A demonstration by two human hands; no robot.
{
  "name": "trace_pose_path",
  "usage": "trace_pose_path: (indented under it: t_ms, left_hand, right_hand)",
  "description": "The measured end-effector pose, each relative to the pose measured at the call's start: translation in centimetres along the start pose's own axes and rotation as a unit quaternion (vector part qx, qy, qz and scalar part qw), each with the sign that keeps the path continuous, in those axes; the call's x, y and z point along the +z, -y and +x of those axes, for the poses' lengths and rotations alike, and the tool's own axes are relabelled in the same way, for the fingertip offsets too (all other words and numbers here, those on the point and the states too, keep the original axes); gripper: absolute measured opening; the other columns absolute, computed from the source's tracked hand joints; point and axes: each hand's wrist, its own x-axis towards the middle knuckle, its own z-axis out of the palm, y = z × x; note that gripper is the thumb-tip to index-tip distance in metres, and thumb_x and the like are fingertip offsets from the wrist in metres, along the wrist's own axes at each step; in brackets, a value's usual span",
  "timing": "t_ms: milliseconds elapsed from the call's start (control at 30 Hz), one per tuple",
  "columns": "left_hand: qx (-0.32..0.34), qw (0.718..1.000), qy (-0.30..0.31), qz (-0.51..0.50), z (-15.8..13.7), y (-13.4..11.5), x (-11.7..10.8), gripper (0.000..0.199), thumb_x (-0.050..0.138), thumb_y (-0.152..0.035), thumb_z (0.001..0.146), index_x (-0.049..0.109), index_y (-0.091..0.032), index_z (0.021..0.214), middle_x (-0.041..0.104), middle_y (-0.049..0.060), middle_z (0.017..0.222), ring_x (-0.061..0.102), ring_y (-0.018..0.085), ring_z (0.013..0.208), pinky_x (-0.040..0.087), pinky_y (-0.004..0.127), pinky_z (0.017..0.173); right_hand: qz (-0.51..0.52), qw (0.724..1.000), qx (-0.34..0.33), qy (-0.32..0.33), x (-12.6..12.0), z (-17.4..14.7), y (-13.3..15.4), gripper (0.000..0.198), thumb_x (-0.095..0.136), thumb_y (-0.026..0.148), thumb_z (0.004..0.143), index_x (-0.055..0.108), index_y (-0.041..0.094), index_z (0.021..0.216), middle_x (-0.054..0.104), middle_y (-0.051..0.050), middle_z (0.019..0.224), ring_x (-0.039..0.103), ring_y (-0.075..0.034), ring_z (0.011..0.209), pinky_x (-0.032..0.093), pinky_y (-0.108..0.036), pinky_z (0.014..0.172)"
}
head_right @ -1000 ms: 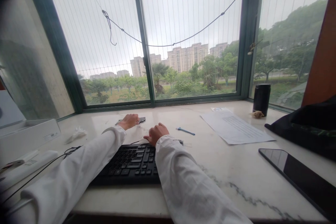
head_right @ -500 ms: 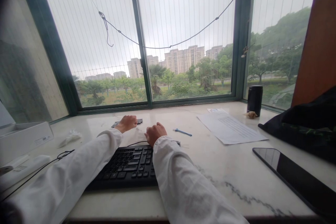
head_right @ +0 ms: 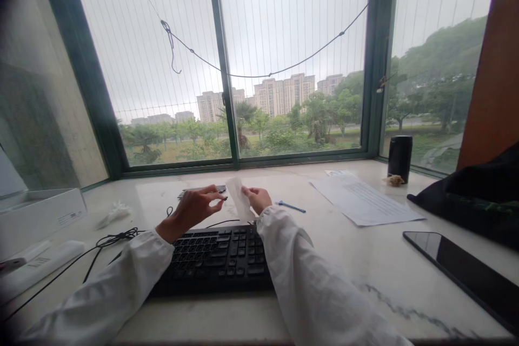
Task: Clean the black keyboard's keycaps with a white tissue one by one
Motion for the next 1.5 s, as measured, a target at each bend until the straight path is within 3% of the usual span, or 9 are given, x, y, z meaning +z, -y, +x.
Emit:
trace_pose_path:
  t_ms: [100, 233, 467, 667, 800, 933, 1100, 1300, 1500]
  left_hand:
    - [0.037, 0.999, 0.014, -0.007, -1.1, -0.5, 0.5, 0.022, 0.053, -0.028, 0.088, 0.073, -0.024, 0.096, 0.070, 0.002, 0.100, 0.065, 0.016, 0.067, 0.038, 0.025, 0.052]
    - [0.061, 0.997, 0.021, -0.040, -1.5, -0.5, 0.7, 0.022, 0.053, -0.026, 0.088, 0.073, -0.022, 0.095, 0.069, 0.004, 0.100, 0.065, 0.015, 0.064, 0.041, 0.024, 0.054]
    - [0.060, 0.997, 0.008, -0.045, -1.5, -0.6, 0.0, 0.022, 0.052, -0.029, 0.090, 0.072, -0.020, 0.093, 0.066, 0.005, 0.093, 0.064, 0.014, 0.059, 0.040, 0.024, 0.051]
    - [0.083, 0.989, -0.037, -0.113, -1.6, -0.2, 0.1, 0.021, 0.052, -0.024, 0.093, 0.072, -0.026, 0.100, 0.070, 0.002, 0.100, 0.068, 0.016, 0.076, 0.043, 0.022, 0.058]
    - [0.059, 0.977, -0.065, -0.193, -1.8, -0.6, 0.9, 0.020, 0.058, -0.034, 0.090, 0.073, -0.024, 0.099, 0.072, 0.004, 0.098, 0.069, 0.019, 0.086, 0.048, 0.026, 0.072]
    - [0.013, 0.974, -0.068, -0.217, -1.9, -1.2, 1.4, 0.021, 0.064, -0.040, 0.085, 0.073, -0.022, 0.092, 0.073, 0.002, 0.087, 0.069, 0.019, 0.078, 0.047, 0.026, 0.069]
    - [-0.040, 0.970, -0.080, -0.226, -2.0, -1.2, 1.2, 0.025, 0.070, -0.047, 0.078, 0.071, -0.023, 0.083, 0.073, -0.001, 0.079, 0.068, 0.018, 0.074, 0.044, 0.025, 0.065]
    - [-0.032, 0.967, -0.078, -0.240, -2.1, -1.1, 1.4, 0.027, 0.068, -0.049, 0.079, 0.072, -0.024, 0.085, 0.073, -0.001, 0.080, 0.068, 0.018, 0.073, 0.043, 0.025, 0.064]
    - [-0.041, 0.963, -0.091, -0.251, -2.1, -0.9, 1.6, 0.031, 0.067, -0.052, 0.078, 0.072, -0.022, 0.086, 0.073, 0.001, 0.082, 0.068, 0.019, 0.077, 0.046, 0.027, 0.070]
  right_hand:
    - [0.100, 0.992, 0.048, 0.067, 1.7, -0.4, -0.7, 0.027, 0.073, 0.037, 0.075, 0.070, 0.011, 0.084, 0.071, -0.008, 0.075, 0.064, -0.015, 0.065, 0.052, -0.029, 0.067]
    - [0.128, 0.984, 0.056, 0.108, 2.7, -1.6, -0.6, 0.013, 0.074, 0.022, 0.075, 0.069, 0.012, 0.081, 0.072, -0.006, 0.074, 0.066, -0.014, 0.068, 0.053, -0.026, 0.071]
    - [0.126, 0.967, 0.106, 0.195, 2.6, -2.8, 0.5, 0.016, 0.073, 0.025, 0.078, 0.072, 0.010, 0.084, 0.073, -0.008, 0.078, 0.065, -0.012, 0.065, 0.050, -0.021, 0.063]
    - [0.171, 0.965, 0.100, 0.172, 2.1, -3.0, 1.0, 0.028, 0.074, 0.011, 0.072, 0.071, 0.012, 0.099, 0.075, -0.008, 0.085, 0.068, -0.015, 0.072, 0.053, -0.023, 0.062]
    - [0.162, 0.968, 0.100, 0.163, 1.9, -2.7, 1.0, 0.025, 0.072, 0.006, 0.069, 0.072, 0.010, 0.093, 0.074, -0.007, 0.077, 0.067, -0.014, 0.064, 0.052, -0.022, 0.055]
    - [0.149, 0.973, 0.087, 0.156, 2.4, -2.6, 0.6, 0.016, 0.075, 0.007, 0.068, 0.071, 0.010, 0.083, 0.072, -0.006, 0.071, 0.066, -0.013, 0.061, 0.052, -0.021, 0.057]
    - [0.117, 0.980, 0.084, 0.134, 2.6, -2.5, 0.1, 0.022, 0.082, 0.012, 0.062, 0.068, 0.012, 0.080, 0.071, -0.004, 0.064, 0.066, -0.013, 0.059, 0.051, -0.021, 0.055]
    - [0.132, 0.967, 0.057, 0.211, 1.8, -2.6, 0.4, 0.042, 0.086, 0.010, 0.056, 0.069, 0.011, 0.094, 0.076, -0.008, 0.081, 0.071, -0.017, 0.078, 0.055, -0.026, 0.078]
    - [0.139, 0.976, 0.057, 0.156, 2.3, -2.6, 0.7, 0.024, 0.081, 0.012, 0.064, 0.069, 0.011, 0.086, 0.075, -0.008, 0.079, 0.070, -0.015, 0.070, 0.056, -0.021, 0.064]
